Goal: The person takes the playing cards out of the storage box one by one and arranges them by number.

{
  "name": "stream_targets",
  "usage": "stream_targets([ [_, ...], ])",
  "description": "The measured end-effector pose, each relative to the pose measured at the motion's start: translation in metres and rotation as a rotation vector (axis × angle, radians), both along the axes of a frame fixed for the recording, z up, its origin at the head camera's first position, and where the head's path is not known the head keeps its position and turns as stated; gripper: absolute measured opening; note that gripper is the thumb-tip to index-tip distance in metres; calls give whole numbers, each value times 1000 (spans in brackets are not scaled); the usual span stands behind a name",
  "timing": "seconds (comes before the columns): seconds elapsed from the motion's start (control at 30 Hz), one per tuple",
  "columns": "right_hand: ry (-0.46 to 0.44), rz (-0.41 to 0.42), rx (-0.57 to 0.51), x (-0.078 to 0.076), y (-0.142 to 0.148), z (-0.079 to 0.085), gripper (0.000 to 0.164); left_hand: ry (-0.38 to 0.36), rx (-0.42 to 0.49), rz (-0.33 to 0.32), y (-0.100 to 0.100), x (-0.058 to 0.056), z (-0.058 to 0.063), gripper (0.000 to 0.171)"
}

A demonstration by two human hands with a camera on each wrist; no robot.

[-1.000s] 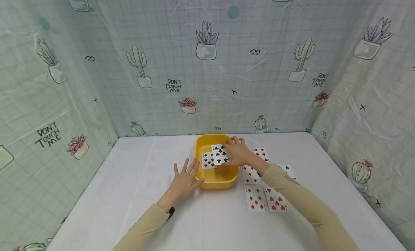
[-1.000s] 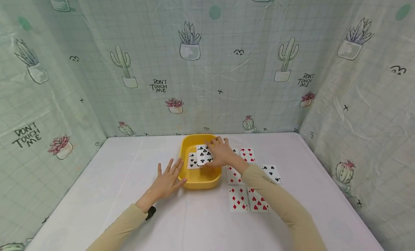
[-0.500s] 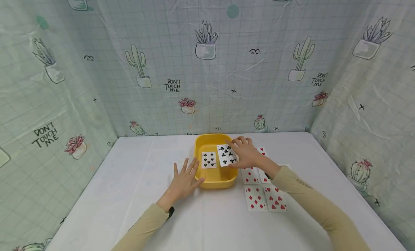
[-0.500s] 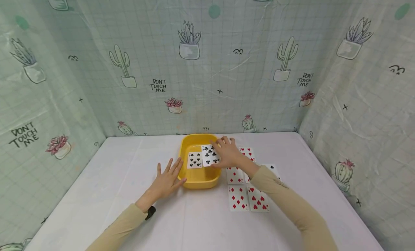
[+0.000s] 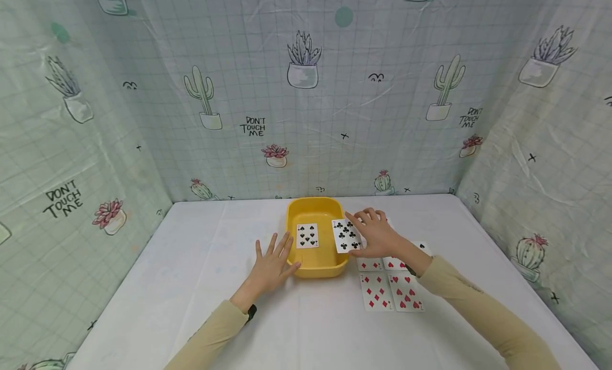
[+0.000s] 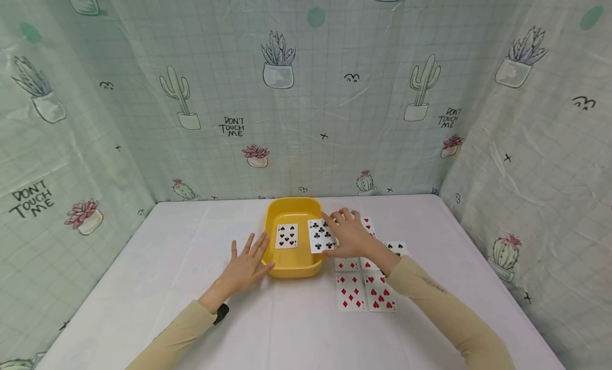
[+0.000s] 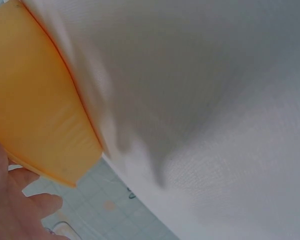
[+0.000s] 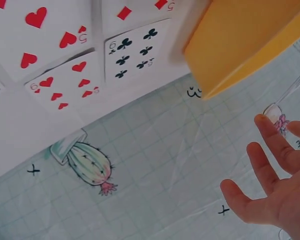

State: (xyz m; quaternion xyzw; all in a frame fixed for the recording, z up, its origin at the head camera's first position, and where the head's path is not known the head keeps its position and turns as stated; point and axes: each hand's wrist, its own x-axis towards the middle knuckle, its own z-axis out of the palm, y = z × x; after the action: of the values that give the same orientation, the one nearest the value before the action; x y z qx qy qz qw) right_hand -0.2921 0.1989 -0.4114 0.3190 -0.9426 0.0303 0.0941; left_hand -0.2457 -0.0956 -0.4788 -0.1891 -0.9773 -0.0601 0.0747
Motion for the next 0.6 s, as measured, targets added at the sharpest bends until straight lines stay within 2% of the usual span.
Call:
stream_targets([
  [0.43, 76, -24, -7, 20, 38, -10, 92, 8, -2, 4, 3, 3, 4, 73],
  [0.6, 66, -47, -18, 29, 48, -13, 91, 2, 5, 6, 3, 4, 3, 73],
])
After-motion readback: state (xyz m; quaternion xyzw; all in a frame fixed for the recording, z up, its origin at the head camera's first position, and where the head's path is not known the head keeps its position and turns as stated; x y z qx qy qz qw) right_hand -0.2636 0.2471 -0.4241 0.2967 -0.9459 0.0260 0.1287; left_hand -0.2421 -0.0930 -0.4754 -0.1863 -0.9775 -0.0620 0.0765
